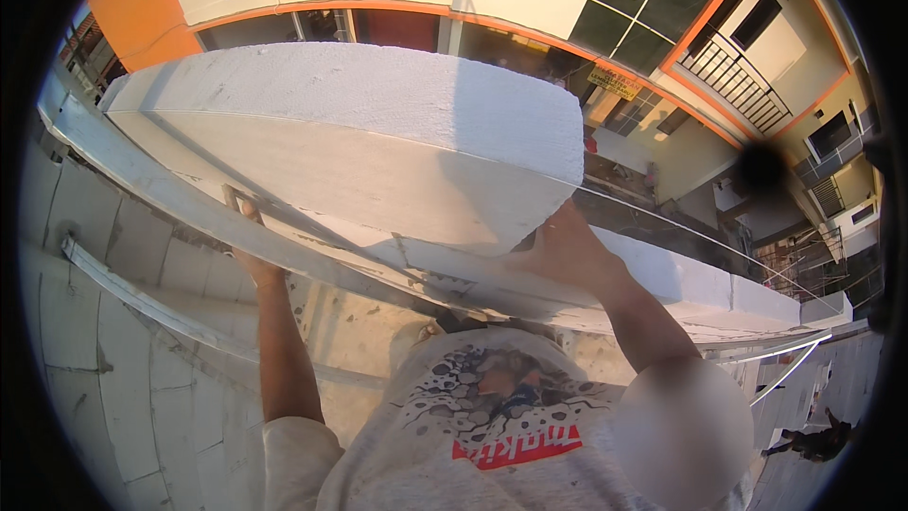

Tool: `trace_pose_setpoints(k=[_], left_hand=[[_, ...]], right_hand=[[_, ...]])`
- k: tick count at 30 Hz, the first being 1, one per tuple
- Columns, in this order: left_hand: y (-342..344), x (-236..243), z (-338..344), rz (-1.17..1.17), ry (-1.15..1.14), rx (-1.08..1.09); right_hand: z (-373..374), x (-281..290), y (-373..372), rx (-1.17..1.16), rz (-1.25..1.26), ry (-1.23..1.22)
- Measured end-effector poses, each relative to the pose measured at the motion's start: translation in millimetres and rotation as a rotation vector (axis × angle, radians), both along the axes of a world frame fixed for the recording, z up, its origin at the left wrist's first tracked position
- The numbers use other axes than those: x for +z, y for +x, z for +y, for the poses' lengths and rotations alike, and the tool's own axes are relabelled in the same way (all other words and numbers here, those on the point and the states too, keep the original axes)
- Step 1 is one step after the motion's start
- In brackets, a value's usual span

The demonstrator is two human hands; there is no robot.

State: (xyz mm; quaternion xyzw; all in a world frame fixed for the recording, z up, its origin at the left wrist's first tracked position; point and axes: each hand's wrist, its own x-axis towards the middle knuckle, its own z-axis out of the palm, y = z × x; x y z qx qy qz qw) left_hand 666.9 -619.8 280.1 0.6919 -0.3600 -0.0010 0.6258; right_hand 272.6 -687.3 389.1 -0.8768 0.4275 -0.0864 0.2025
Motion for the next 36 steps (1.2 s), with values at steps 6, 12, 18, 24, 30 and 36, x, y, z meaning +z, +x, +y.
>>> trace_pose_setpoints(k=[6, 12, 18, 24, 30, 36], left_hand=[[5.6, -7.0, -3.8, -0.065, 0.017, 0.017], [7.7, -8.9, -8.5, -0.076, 0.011, 0.009], [1.4, -7.2, -10.1, 0.006, 0.012, 0.011], [0.3, -5.8, -8.4, -0.034, 0.031, 0.023], [2.1, -6.4, -8.8, -0.065, 0.065, 0.077], [7.9, -7.7, -3.2, -0.055, 0.065, 0.048]], right_hand=[[-4.7, 0.5, 10.5, 0.036, 0.039, 0.186], [-2.8, -4.6, 14.9, -0.012, 0.090, 0.181], [-4.0, -11.2, 9.2, -0.015, 0.052, 0.251], [-4.6, -13.6, 9.3, -0.020, 0.116, 0.181], [-4.6, -3.4, 8.9, -0.008, 0.083, 0.208], [-2.8, -0.8, 13.0, -0.017, 0.048, 0.124]])
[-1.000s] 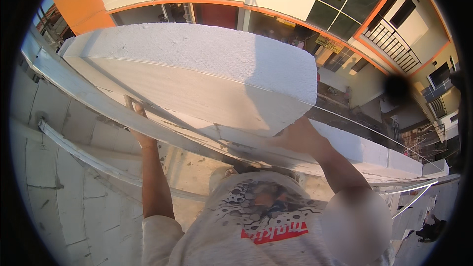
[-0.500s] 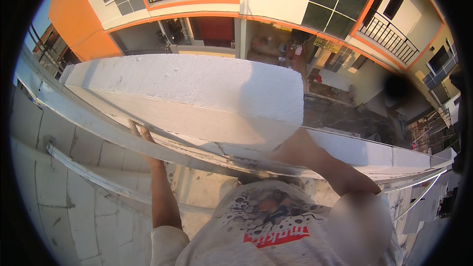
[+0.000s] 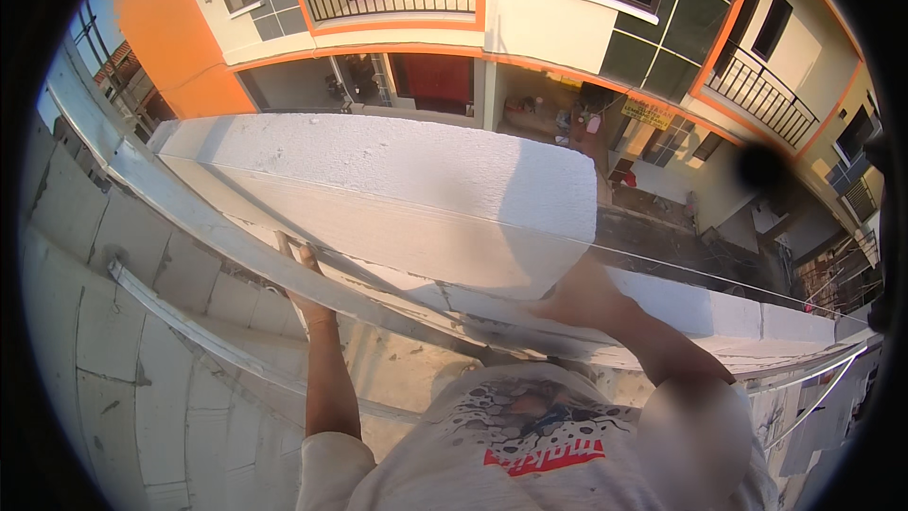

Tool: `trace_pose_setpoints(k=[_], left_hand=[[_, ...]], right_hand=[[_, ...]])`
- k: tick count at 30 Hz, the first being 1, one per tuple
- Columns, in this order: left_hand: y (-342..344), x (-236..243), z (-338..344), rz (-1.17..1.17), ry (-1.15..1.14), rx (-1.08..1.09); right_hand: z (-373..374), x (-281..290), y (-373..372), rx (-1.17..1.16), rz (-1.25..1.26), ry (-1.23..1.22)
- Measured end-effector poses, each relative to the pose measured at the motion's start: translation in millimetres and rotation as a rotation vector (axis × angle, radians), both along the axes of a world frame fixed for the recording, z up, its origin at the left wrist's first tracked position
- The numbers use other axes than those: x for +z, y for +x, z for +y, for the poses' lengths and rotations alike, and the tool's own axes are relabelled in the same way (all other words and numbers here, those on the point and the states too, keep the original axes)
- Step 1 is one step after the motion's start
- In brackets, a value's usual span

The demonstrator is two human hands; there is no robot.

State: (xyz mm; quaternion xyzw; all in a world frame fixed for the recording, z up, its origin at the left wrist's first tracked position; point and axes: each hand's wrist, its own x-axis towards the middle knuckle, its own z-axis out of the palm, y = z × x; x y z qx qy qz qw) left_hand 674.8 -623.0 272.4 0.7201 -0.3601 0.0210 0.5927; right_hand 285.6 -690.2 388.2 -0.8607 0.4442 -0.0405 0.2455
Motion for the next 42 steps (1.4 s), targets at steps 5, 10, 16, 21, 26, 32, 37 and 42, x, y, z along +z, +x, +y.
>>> trace_pose_setpoints(k=[5, 10, 16, 21, 26, 32, 37, 42], left_hand=[[-0.6, 9.5, 3.7, -0.195, 0.023, 0.074], [-7.4, 8.7, 3.1, 0.040, -0.075, -0.048], [26.7, 5.6, 20.4, -0.005, -0.126, -0.127], [52.4, 67.5, 33.9, 0.006, -0.308, 0.170], [63.4, 146.0, 32.5, -0.326, -0.343, 0.215], [117.5, 201.1, 17.1, -0.173, -0.324, 0.188], [186.4, 189.3, 11.3, -0.314, -0.421, -0.088], [196.7, 183.7, -3.0, -0.446, -0.187, -0.005]], right_hand=[[-3.1, -7.8, -0.6, 0.045, -0.115, -0.031], [-1.4, -10.9, -2.5, 0.093, 0.003, -0.275], [-21.5, 30.4, -50.6, 0.131, -0.210, -0.027], [-30.6, 40.7, -95.8, -0.296, -0.333, -0.023], [-12.5, 28.6, -94.6, -0.388, -0.424, -0.155], [26.5, 56.0, -99.8, -0.055, -0.573, 0.102], [39.2, 136.5, -91.7, 0.415, -0.982, 0.271], [1.0, 221.3, -55.6, 1.076, -0.494, 0.651]])
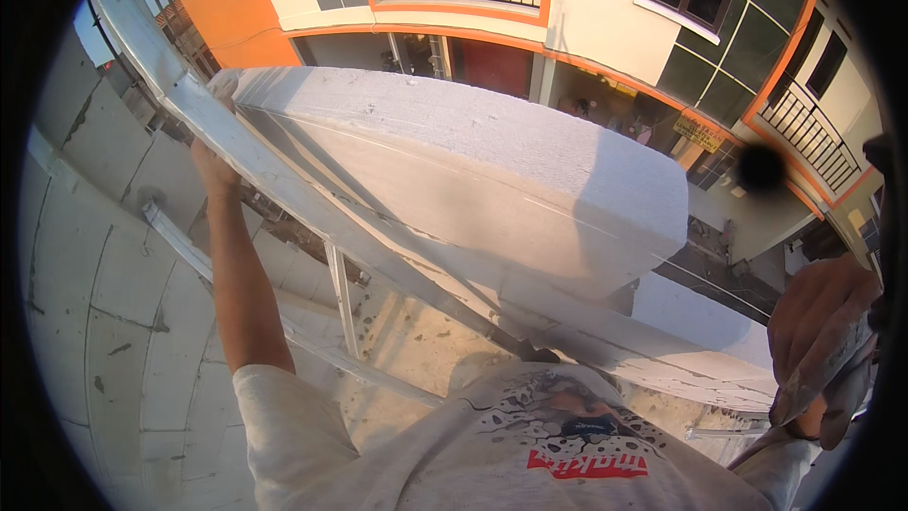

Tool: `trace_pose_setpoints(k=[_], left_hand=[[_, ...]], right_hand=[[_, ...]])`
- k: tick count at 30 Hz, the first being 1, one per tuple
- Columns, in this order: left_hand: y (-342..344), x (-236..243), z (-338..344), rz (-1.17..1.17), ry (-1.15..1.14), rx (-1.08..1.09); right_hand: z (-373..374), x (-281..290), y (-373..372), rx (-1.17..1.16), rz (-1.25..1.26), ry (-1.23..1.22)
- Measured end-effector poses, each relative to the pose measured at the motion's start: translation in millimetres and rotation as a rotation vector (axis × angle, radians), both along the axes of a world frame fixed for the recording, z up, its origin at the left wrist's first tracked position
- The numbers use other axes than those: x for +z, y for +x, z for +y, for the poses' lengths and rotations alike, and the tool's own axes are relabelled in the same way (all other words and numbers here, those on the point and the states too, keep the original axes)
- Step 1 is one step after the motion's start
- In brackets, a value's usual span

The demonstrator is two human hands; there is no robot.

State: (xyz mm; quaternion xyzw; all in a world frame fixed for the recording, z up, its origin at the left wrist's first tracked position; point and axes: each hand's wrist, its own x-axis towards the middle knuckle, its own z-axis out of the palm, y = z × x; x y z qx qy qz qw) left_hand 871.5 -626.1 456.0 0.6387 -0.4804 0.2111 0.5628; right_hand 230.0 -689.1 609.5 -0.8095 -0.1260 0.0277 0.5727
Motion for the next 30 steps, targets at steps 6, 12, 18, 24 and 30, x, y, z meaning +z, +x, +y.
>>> trace_pose_setpoints(k=[6, 12, 18, 24, 30], left_hand=[[-21.5, 11.2, -26.7, 0.021, 0.107, -0.080], [-17.4, 11.0, -31.7, -0.130, -0.026, -0.105], [-17.6, 21.3, -32.6, 0.135, 0.017, -0.118], [-15.8, 16.6, -34.6, 0.098, -0.050, -0.139], [-14.0, 17.8, -36.6, -0.034, -0.077, -0.113]], right_hand=[[-1.4, 0.6, 36.3, -0.757, -0.287, 0.134], [-52.9, 8.3, 137.4, -0.601, -0.114, -0.173], [-69.5, 14.8, 236.1, -0.421, -0.247, 0.453], [-74.6, -28.2, 282.5, -0.512, -0.190, 0.317], [-72.0, -39.1, 289.4, -0.670, -0.204, 0.228]])
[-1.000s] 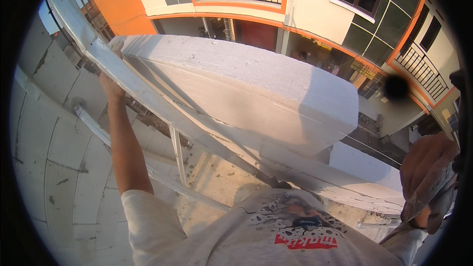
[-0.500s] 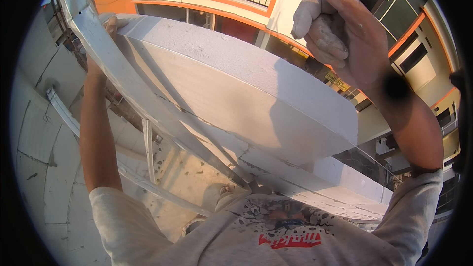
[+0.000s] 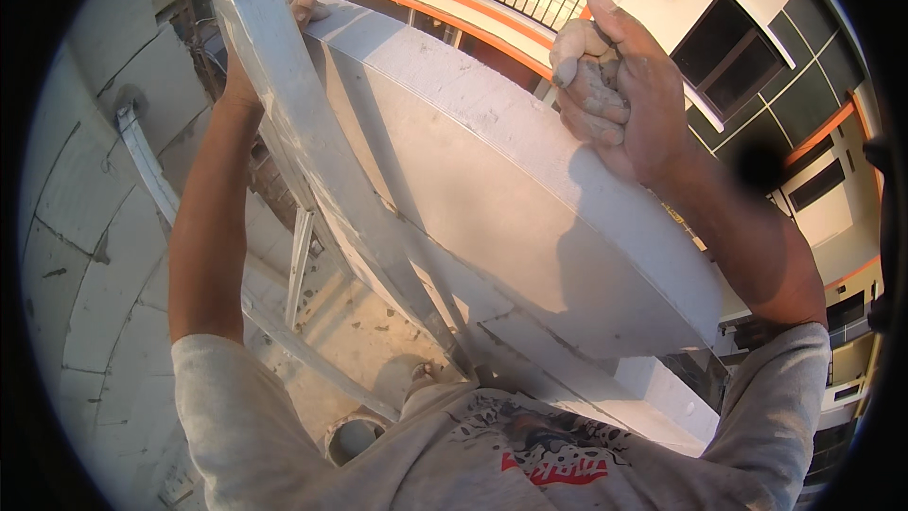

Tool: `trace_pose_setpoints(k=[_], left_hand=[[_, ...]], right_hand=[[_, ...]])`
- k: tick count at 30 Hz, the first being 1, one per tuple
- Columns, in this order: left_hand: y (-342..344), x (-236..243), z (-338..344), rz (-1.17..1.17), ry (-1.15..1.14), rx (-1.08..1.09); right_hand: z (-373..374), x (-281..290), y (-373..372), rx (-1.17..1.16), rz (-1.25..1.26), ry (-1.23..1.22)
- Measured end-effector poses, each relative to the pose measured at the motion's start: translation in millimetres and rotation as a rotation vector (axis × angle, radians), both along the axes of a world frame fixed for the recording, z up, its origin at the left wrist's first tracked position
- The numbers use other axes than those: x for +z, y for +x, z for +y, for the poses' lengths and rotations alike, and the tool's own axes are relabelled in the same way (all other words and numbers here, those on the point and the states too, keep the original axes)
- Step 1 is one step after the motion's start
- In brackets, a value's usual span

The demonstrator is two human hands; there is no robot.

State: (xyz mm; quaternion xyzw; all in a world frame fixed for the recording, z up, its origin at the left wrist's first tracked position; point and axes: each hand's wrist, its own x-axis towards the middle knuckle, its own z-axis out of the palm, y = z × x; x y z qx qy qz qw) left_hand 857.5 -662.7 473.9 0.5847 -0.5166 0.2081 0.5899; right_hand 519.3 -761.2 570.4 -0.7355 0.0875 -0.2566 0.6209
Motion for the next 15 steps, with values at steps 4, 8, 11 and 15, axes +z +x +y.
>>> trace_pose_setpoints(k=[4, 8, 11, 15], left_hand=[[-2.5, -1.2, -1.0, 0.031, -0.057, -0.056], [-1.6, -1.2, -0.8, 0.058, -0.046, -0.072], [-0.6, 0.1, -0.8, 0.001, 0.038, 0.008], [-3.7, 0.3, -0.6, 0.015, 0.157, 0.130]], right_hand=[[-15.6, 25.4, 10.0, 0.168, -0.098, -0.052], [-19.6, 10.1, 23.3, 0.267, -0.047, 0.053], [-12.4, -9.7, 28.9, 0.200, 0.086, 0.139], [-3.0, 13.1, 28.9, 0.074, -0.002, -0.079]])
